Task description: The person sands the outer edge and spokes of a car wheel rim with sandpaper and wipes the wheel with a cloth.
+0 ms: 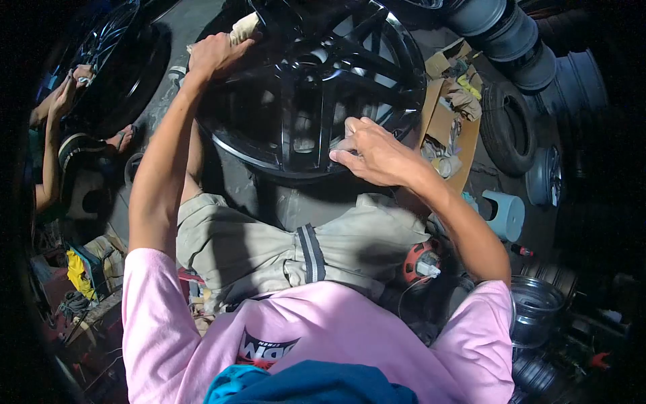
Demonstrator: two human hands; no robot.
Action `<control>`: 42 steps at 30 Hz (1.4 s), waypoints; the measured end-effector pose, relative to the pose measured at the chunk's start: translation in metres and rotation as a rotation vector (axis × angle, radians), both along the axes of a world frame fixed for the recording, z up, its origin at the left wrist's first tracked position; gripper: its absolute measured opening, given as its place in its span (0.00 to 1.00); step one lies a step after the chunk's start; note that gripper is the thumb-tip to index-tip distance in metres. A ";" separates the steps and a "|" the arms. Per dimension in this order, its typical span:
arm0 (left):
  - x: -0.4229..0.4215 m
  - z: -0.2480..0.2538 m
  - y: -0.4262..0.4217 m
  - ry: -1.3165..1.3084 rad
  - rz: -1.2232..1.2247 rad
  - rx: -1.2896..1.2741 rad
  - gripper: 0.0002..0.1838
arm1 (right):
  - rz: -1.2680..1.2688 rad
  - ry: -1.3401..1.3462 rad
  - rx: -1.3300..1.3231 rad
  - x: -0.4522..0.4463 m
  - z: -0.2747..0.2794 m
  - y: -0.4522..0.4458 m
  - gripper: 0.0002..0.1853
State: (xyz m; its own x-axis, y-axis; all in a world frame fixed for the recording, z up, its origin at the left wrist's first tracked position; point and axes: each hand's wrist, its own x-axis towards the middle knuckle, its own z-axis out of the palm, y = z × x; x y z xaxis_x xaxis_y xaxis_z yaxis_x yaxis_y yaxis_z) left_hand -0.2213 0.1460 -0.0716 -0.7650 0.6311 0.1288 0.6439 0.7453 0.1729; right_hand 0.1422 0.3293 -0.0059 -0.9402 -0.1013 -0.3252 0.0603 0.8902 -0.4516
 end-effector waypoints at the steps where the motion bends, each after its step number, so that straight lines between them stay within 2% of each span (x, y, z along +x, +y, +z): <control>1: -0.002 -0.002 0.000 0.003 -0.002 -0.006 0.42 | -0.001 0.014 0.027 0.001 0.001 0.005 0.18; 3: -0.005 -0.004 -0.001 0.040 -0.052 0.008 0.43 | -0.021 0.042 0.145 0.009 -0.002 0.035 0.19; 4: -0.003 -0.003 -0.001 0.039 -0.054 0.012 0.43 | -0.090 -0.009 0.445 0.009 -0.001 0.048 0.15; 6: -0.002 -0.001 0.001 0.016 -0.021 -0.003 0.42 | -0.129 0.149 0.705 0.008 -0.009 0.072 0.16; 9: -0.005 -0.004 -0.001 0.024 -0.036 0.002 0.42 | -0.026 0.086 0.675 -0.006 -0.041 0.050 0.17; 10: -0.004 -0.002 -0.001 0.028 -0.038 -0.002 0.42 | -0.003 -0.071 0.322 -0.014 -0.041 0.035 0.20; 13: -0.002 -0.003 -0.002 0.046 -0.047 0.000 0.42 | 0.037 -0.124 -0.048 -0.022 -0.008 0.022 0.20; 14: -0.004 -0.004 -0.001 0.051 -0.046 0.012 0.42 | 0.029 -0.089 -0.034 -0.013 -0.004 0.034 0.18; 16: -0.004 -0.007 -0.001 0.041 -0.042 0.028 0.42 | -0.064 0.070 0.477 0.005 -0.002 0.067 0.16; 18: -0.004 -0.005 -0.001 0.053 -0.037 0.018 0.42 | -0.159 0.170 0.656 0.014 0.018 0.077 0.14; 20: -0.004 -0.006 -0.004 0.045 -0.028 0.016 0.42 | -0.144 0.213 0.620 0.017 0.015 0.069 0.13; 22: -0.006 -0.006 -0.002 0.038 -0.055 0.022 0.42 | 0.000 0.117 0.437 0.010 0.011 0.035 0.17; 24: -0.003 -0.001 0.002 0.035 -0.054 0.016 0.42 | 0.021 0.101 0.181 0.005 0.013 0.012 0.15; 25: -0.001 0.000 -0.002 0.020 -0.042 0.003 0.42 | 0.067 0.239 0.262 0.008 0.006 0.022 0.13; 28: -0.003 -0.003 -0.002 0.013 -0.052 0.035 0.42 | -0.028 0.205 0.557 0.010 0.020 0.053 0.12; 29: -0.002 -0.004 -0.001 0.008 -0.050 0.046 0.42 | -0.017 0.091 0.525 0.008 0.026 0.057 0.16; 30: -0.002 -0.003 -0.001 0.016 -0.038 0.049 0.41 | -0.013 0.092 0.535 0.007 0.026 0.053 0.16; 32: 0.000 -0.004 -0.002 0.016 -0.031 0.042 0.41 | 0.053 0.173 0.184 0.008 0.015 0.027 0.14; 33: 0.000 -0.003 -0.002 0.015 -0.042 0.048 0.41 | 0.096 0.115 0.133 0.002 0.015 0.014 0.15; 36: 0.000 -0.001 -0.003 0.015 -0.052 0.043 0.41 | -0.009 0.126 0.179 0.005 0.000 0.046 0.15; 37: 0.000 -0.001 -0.002 0.018 -0.052 0.041 0.41 | 0.064 0.080 0.300 -0.001 0.007 0.066 0.15; 38: 0.000 -0.001 -0.003 0.016 -0.049 0.048 0.41 | -0.007 0.074 0.345 -0.001 0.015 0.079 0.13; 40: -0.001 -0.002 -0.003 0.032 -0.055 0.062 0.41 | 0.032 0.171 0.517 0.005 0.019 0.080 0.12; 42: -0.001 -0.004 -0.004 0.029 -0.047 0.063 0.41 | 0.050 0.168 0.310 0.018 0.016 0.049 0.12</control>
